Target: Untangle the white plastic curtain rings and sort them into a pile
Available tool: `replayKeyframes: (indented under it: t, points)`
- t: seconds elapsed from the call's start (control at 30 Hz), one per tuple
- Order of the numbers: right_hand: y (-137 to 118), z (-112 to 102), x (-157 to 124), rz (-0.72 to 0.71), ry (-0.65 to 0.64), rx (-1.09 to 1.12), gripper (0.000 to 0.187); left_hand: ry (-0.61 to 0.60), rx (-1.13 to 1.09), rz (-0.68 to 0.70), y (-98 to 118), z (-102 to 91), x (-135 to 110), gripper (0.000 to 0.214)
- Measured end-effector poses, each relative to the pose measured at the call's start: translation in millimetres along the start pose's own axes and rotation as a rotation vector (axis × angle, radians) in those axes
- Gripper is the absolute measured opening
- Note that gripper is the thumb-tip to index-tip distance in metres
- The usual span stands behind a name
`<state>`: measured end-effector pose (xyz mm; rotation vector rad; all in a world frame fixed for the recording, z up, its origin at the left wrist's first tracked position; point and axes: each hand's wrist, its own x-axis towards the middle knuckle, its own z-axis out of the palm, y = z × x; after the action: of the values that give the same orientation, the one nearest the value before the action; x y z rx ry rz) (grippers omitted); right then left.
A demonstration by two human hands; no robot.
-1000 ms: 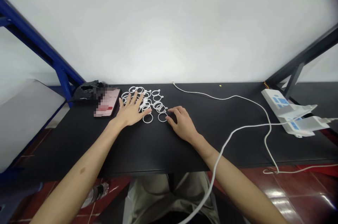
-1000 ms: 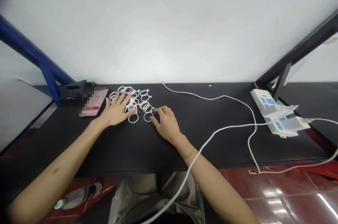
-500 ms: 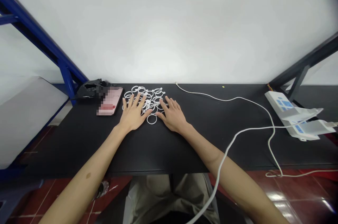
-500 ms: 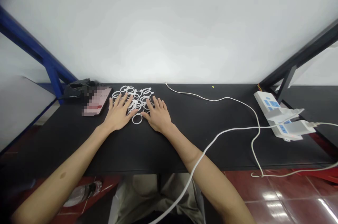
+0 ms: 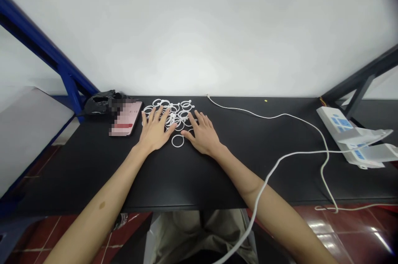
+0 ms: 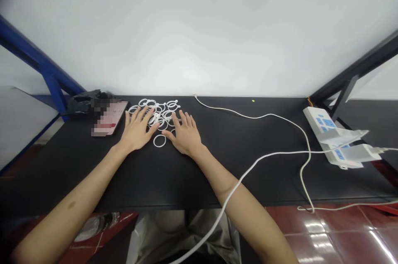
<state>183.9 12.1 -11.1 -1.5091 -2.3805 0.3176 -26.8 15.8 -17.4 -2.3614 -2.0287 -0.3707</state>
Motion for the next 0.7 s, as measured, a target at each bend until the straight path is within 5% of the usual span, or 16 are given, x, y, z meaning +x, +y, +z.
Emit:
replayKeyframes:
  t: [0.7]
  points:
    - [0.9,-7.6,-8.0,0.086,0.046,0.051,0.093,0.091,-0.014,-0.009,6.3,-7.1,-6.7,0.072]
